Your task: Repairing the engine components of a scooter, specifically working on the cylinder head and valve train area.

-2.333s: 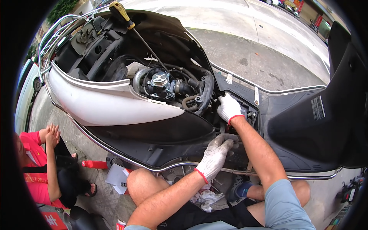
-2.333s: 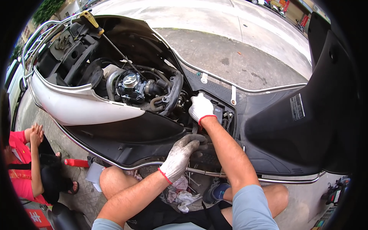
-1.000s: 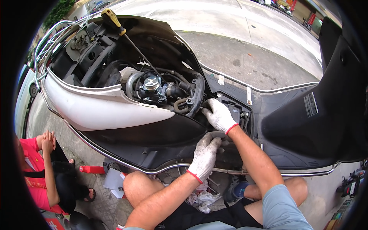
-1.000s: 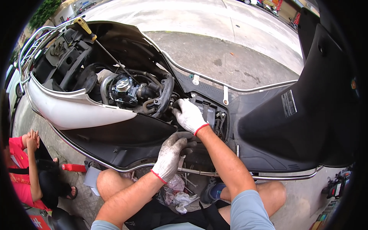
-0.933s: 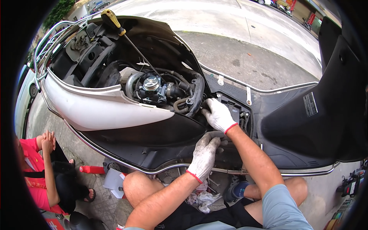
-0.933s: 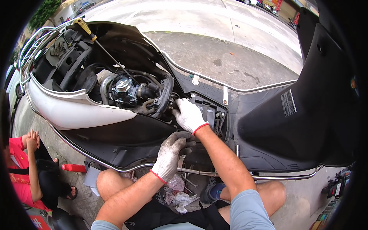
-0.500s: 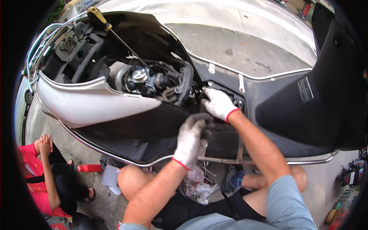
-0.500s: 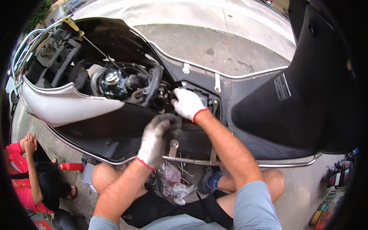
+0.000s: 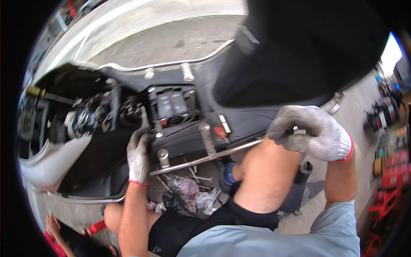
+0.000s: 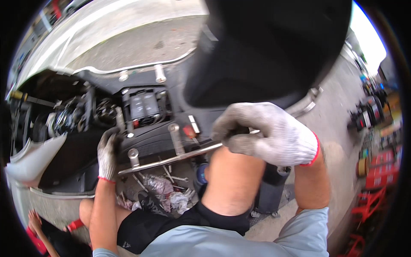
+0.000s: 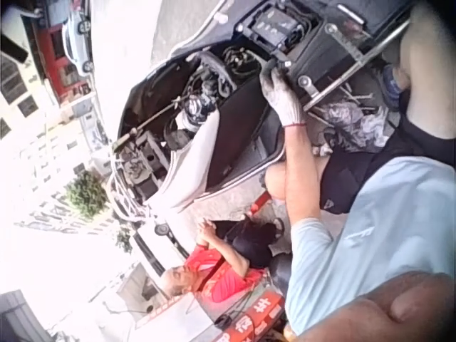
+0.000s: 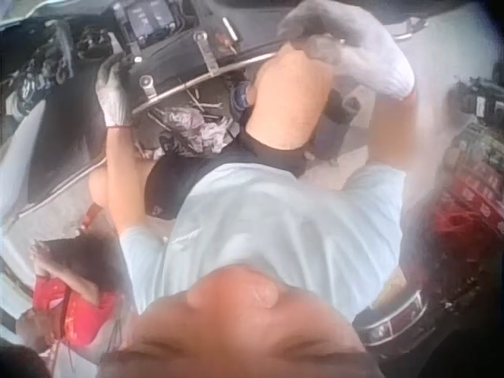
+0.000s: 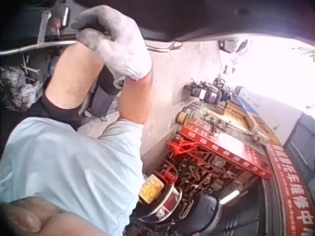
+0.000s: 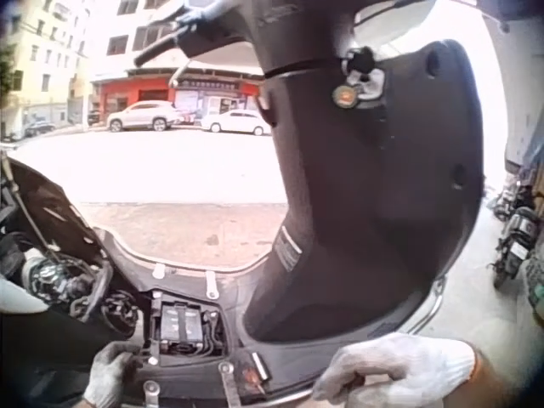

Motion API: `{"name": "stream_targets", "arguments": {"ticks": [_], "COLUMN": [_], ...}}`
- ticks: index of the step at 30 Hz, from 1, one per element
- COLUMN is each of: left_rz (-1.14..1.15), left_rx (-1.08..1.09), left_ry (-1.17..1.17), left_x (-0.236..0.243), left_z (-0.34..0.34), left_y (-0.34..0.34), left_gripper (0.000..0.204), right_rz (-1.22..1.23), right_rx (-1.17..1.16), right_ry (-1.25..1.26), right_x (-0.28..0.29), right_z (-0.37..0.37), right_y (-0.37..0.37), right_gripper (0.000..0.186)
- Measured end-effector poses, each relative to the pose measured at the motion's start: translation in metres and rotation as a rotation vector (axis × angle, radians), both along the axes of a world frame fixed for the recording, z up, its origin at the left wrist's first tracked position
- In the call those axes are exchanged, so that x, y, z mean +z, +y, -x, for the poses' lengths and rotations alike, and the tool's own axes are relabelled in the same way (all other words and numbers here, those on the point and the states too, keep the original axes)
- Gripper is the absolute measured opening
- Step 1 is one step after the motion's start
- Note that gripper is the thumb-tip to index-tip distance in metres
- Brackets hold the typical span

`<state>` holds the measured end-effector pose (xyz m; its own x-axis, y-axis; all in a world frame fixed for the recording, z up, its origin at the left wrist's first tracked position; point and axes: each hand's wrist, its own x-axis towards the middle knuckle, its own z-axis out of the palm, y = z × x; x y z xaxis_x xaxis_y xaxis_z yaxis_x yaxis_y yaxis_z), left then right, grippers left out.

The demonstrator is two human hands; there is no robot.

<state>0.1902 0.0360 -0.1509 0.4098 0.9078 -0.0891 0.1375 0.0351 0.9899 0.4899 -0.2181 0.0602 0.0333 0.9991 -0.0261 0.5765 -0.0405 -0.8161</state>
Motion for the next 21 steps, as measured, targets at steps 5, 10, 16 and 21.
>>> {"name": "stream_targets", "arguments": {"ticks": [5, 10, 16, 21], "left_rz": [-0.126, -0.192, -0.569, -0.569], "left_rx": [-0.152, -0.138, -0.23, -0.228], "left_ry": [0.244, 0.23, 0.409, 0.444], "left_x": [-0.014, -0.056, -0.066, -0.065], "left_z": [-0.008, -0.001, -0.008, 0.0], "left_y": [-0.014, -0.024, -0.035, -0.034], "left_gripper": [0.022, 0.019, 0.02, 0.022], "right_rz": [0.093, 0.254, 0.428, 0.527], "right_rx": [-0.486, -0.872, -0.95, -0.693], "right_ry": [0.532, 0.521, -0.131, -0.576], "right_x": [-0.055, -0.223, -0.407, -0.438], "right_z": [-0.06, -0.119, -0.145, -0.14], "right_y": [-0.132, -0.186, -0.18, -0.119], "right_gripper": [0.022, 0.024, 0.031, 0.026]}}
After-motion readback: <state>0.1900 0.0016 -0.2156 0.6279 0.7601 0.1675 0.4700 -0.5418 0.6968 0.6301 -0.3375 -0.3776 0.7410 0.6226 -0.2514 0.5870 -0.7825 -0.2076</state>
